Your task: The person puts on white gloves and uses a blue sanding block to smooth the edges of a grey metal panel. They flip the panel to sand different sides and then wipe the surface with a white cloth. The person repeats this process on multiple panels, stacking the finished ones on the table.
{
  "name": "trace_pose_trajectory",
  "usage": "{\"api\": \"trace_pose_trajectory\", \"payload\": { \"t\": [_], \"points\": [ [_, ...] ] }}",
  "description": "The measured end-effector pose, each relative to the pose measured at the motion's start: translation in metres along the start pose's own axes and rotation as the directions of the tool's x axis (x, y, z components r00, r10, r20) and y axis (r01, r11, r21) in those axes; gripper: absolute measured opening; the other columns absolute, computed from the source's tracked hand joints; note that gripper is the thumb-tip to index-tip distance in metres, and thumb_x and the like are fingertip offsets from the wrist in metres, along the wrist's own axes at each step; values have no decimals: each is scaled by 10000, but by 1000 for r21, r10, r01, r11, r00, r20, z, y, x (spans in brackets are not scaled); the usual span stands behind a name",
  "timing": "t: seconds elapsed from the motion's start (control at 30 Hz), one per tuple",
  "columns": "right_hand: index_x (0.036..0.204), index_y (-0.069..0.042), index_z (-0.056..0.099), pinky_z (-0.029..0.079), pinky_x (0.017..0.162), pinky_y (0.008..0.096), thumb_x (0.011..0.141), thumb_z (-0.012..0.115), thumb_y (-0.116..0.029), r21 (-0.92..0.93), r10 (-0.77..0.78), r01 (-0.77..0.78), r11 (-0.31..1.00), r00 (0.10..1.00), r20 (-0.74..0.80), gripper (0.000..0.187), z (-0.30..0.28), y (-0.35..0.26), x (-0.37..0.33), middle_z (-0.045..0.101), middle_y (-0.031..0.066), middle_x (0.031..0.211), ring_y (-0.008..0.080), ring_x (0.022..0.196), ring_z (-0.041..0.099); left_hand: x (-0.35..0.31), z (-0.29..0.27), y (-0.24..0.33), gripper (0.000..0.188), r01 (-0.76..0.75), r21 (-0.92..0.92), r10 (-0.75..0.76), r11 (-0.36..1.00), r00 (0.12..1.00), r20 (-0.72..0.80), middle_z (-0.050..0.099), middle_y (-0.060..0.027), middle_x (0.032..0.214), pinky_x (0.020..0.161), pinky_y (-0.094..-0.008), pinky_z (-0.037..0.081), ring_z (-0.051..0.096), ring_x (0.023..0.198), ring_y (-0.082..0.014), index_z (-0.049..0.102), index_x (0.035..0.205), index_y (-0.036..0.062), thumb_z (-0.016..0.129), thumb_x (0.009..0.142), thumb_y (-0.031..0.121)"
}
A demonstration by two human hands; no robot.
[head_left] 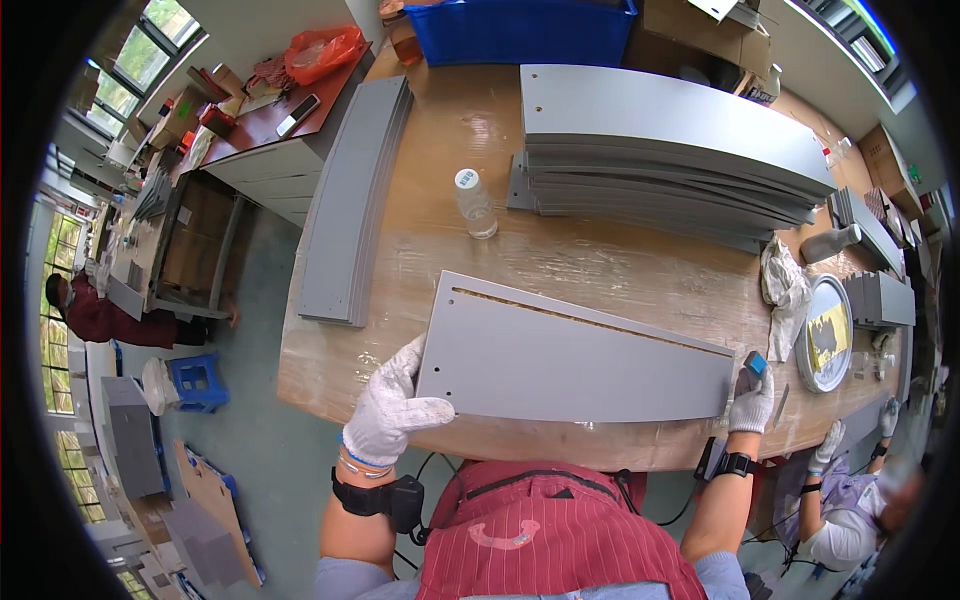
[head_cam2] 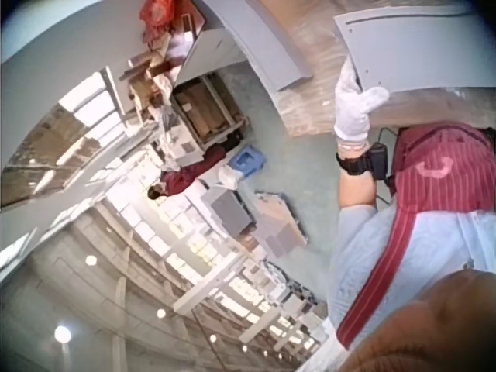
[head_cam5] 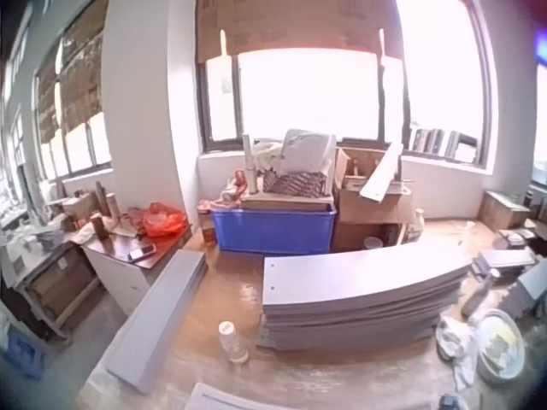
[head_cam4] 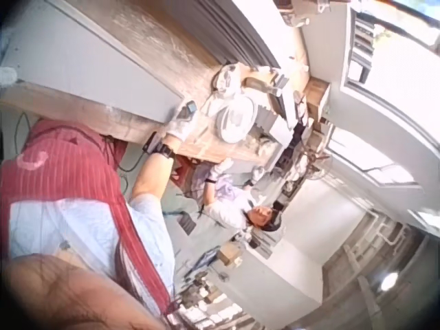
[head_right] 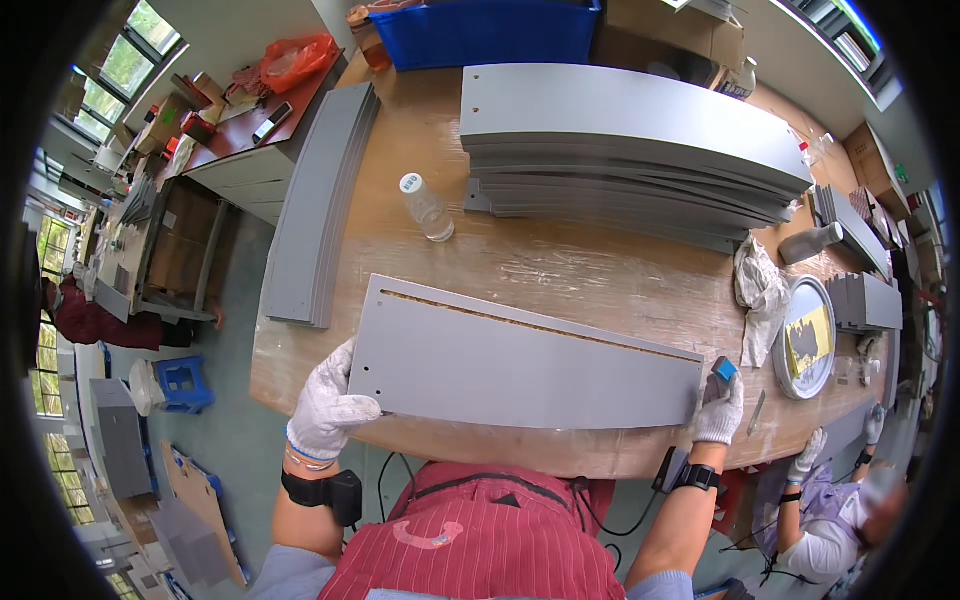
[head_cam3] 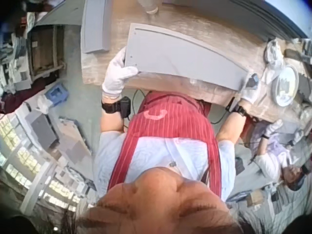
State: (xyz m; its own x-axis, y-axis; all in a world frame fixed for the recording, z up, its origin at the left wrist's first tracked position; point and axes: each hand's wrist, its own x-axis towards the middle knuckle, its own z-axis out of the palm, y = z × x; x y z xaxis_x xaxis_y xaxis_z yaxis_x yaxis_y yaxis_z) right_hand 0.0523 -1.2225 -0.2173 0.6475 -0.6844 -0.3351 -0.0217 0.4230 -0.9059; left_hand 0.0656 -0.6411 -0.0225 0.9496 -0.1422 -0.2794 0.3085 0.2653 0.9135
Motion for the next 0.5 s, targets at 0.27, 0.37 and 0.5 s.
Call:
{"api": "trace_pose_trajectory", "payload": {
  "t": [0.27, 0.37, 0.5],
  "points": [
    [1378, -64, 528, 494, 872, 305, 940, 693, -268, 153, -345, 320, 935, 718, 605, 510, 209, -149, -166, 622, 75, 1218, 179, 970, 624, 16, 89, -7, 795, -162, -161, 142, 974, 982, -127, 590, -82, 1326, 1023, -320, 470, 559, 1212, -138, 388, 1496, 7, 786, 808, -9],
    [1267, -50, 579, 550, 785, 342, 802, 701, -9, 98, -415, 493, 865, 590, 692, 482, 248, -175, -232, 607, 96, 1155, 202, 974, 625, 17, 115, 0, 757, -284, -124, 281, 951, 959, -41, 589, -82, 1313, 999, -310, 488, 566, 1193, -130, 365, 1501, -2, 749, 848, -3],
    [1186, -43, 628, 540, 861, 375, 687, 769, -12, 180, -474, 783, 596, 162, 866, 520, 273, -181, -269, 680, 145, 1104, 273, 953, 672, 17, 132, 3, 778, -364, -162, 367, 917, 930, -7, 575, -90, 1325, 996, -316, 492, 564, 1196, -138, 327, 1518, -13, 724, 849, -21]
  ]
}}
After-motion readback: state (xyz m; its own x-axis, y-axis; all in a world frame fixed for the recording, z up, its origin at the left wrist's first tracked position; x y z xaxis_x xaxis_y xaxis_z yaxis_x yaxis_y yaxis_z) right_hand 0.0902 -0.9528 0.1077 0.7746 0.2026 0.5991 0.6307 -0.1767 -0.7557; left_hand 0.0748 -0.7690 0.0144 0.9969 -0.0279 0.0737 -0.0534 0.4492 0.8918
